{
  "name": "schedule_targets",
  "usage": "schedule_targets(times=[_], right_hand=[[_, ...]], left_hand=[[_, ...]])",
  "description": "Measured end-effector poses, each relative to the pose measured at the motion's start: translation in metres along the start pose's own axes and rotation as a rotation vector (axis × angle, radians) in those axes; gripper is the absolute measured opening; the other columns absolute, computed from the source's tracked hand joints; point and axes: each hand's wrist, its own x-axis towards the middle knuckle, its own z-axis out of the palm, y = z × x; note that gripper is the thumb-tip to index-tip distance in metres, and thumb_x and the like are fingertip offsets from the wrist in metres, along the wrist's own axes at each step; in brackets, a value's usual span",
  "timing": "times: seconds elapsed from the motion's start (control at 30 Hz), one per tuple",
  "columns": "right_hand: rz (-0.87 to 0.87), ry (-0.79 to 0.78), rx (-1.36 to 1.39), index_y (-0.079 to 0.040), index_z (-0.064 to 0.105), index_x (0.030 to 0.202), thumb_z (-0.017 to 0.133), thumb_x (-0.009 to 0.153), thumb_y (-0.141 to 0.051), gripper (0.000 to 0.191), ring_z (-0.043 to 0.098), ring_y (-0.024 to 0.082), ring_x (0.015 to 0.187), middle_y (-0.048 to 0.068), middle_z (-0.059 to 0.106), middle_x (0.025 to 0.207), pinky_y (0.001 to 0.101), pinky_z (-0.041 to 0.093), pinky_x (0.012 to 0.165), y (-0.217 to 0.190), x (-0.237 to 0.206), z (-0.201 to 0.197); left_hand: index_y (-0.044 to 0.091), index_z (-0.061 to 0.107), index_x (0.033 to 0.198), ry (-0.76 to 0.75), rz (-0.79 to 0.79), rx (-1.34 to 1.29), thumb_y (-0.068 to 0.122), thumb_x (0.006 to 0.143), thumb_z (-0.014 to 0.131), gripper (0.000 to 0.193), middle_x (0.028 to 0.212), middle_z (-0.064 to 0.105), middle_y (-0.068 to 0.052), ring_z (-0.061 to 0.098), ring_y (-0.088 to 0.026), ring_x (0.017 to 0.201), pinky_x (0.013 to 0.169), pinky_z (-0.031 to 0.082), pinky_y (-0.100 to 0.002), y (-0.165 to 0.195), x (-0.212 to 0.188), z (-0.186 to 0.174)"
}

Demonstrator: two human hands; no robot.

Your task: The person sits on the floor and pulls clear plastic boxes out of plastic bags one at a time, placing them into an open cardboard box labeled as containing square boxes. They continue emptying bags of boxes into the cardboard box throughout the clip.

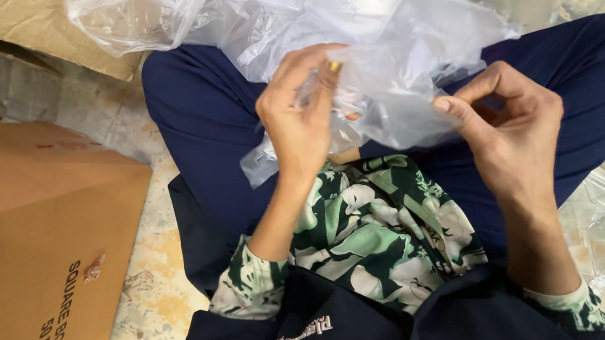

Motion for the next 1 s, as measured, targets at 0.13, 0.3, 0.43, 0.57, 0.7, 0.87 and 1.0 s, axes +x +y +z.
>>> schedule_targets(times=[0.13,0.3,0.43,0.57,0.7,0.87,1.0], right_hand=[[0.092,-0.074,-0.030,0.000,0.072,0.113,0.078,0.092,-0.001,0.022,0.058,0.005,0.078,0.001,0.068,0.089,0.0189,0.045,0.071,0.010,0.000,0.006],[0.050,-0.108,0.122,0.003,0.069,0.103,0.071,0.097,0.004,0.007,0.064,0.006,0.087,0.003,0.071,0.098,0.0208,0.052,0.080,0.017,0.002,0.020],[0.082,-0.045,0.349,-0.005,0.056,0.099,0.069,0.093,0.006,0.018,0.066,0.005,0.088,0.000,0.071,0.097,0.0219,0.055,0.081,0.017,0.002,0.024],[0.103,-0.041,0.157,-0.004,0.066,0.108,0.073,0.093,0.001,0.017,0.061,0.003,0.086,-0.002,0.068,0.095,0.0194,0.049,0.076,0.026,0.000,0.021],[0.071,0.025,0.102,-0.002,0.066,0.102,0.078,0.103,-0.005,0.013,0.055,0.003,0.081,-0.001,0.066,0.090,0.0190,0.044,0.079,0.041,-0.001,0.010],[0.071,0.086,0.299,-0.004,0.060,0.101,0.076,0.112,-0.009,0.020,0.045,0.001,0.076,-0.006,0.057,0.087,0.0171,0.037,0.073,0.051,-0.002,0.001],[0.084,0.029,0.314,-0.005,0.062,0.112,0.072,0.106,-0.008,0.012,0.050,0.001,0.084,-0.006,0.058,0.092,0.0174,0.040,0.078,0.049,-0.007,0.007]], left_hand=[[0.004,0.070,0.113,-0.012,-0.103,-0.023,-0.001,0.099,0.068,0.014,0.104,0.075,-0.006,0.069,-0.011,0.091,0.082,0.056,-0.025,0.001,-0.004,-0.003],[0.000,0.068,0.111,-0.101,-0.258,-0.089,-0.003,0.090,0.057,0.025,0.100,0.074,-0.007,0.063,-0.013,0.083,0.078,0.051,-0.027,0.011,-0.010,0.005],[0.003,0.062,0.120,-0.211,-0.308,-0.405,0.007,0.093,0.061,0.028,0.111,0.063,-0.003,0.062,-0.009,0.108,0.092,0.058,-0.027,0.016,-0.009,0.007],[-0.001,0.060,0.112,-0.250,-0.123,-0.083,0.008,0.080,0.080,0.039,0.106,0.059,-0.007,0.060,-0.015,0.103,0.093,0.050,-0.030,0.013,-0.015,0.010],[0.001,0.062,0.102,-0.162,-0.032,-0.140,-0.006,0.086,0.065,0.019,0.108,0.064,-0.007,0.065,-0.015,0.108,0.099,0.052,-0.028,-0.003,-0.016,0.007],[0.005,0.071,0.098,-0.200,-0.147,-0.129,-0.010,0.088,0.063,0.019,0.109,0.072,-0.007,0.071,-0.014,0.097,0.086,0.057,-0.027,-0.015,-0.011,-0.006],[0.012,0.071,0.121,-0.360,-0.057,-0.082,-0.004,0.086,0.074,0.038,0.113,0.069,-0.005,0.068,-0.018,0.109,0.100,0.056,-0.032,-0.006,-0.010,-0.002]])
